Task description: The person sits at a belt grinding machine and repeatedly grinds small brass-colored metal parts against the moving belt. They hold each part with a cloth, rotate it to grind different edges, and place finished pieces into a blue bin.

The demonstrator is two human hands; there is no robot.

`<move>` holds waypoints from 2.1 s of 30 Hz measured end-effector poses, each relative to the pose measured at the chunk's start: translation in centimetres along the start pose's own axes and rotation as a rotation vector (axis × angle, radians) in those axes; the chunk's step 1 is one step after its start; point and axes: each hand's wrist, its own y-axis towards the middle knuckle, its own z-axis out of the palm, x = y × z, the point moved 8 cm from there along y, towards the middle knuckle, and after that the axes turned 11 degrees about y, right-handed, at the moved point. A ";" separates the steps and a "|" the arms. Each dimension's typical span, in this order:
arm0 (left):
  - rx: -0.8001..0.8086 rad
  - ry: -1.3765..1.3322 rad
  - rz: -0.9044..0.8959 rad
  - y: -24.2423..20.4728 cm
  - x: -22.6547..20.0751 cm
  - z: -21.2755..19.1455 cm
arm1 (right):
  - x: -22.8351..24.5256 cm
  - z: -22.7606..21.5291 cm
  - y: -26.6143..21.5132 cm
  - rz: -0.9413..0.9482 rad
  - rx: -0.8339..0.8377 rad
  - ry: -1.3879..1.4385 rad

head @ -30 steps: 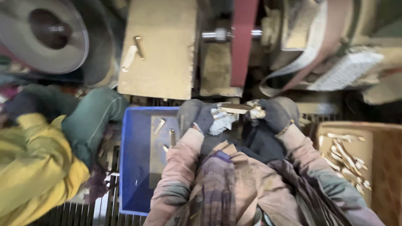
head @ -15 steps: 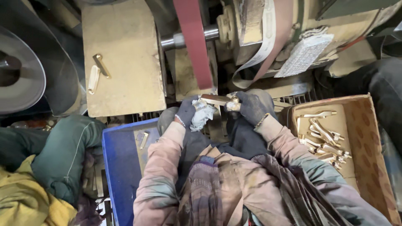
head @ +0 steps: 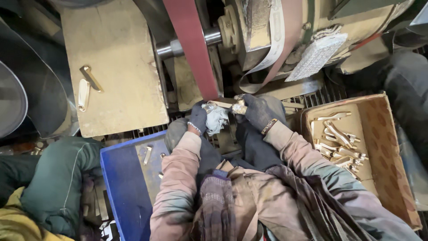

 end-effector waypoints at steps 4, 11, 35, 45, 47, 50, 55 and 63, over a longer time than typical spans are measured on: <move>-0.054 -0.071 -0.028 0.5 0.7 -0.7 | -2.2 1.4 0.6 0.193 0.043 0.064; -0.073 -0.133 0.050 0.5 1.0 -2.5 | -3.1 3.4 2.9 -0.025 0.029 -0.201; -0.236 0.126 0.104 2.8 5.7 -3.6 | -4.9 1.4 1.6 0.033 0.012 -0.146; -0.158 -0.128 0.004 1.4 3.4 -5.4 | -2.8 6.2 3.6 0.350 0.103 0.366; -0.182 -0.199 -0.056 1.2 3.5 -5.3 | -3.1 6.3 3.4 0.387 0.139 0.421; -0.241 -0.075 -0.044 1.7 3.7 -4.5 | -2.8 4.8 2.9 0.309 0.120 0.359; -0.258 0.075 0.058 2.3 4.7 -3.2 | -3.2 1.7 1.5 0.230 0.047 0.227; -0.259 0.174 0.118 2.1 5.0 -3.6 | -3.4 2.9 2.0 0.229 0.091 0.355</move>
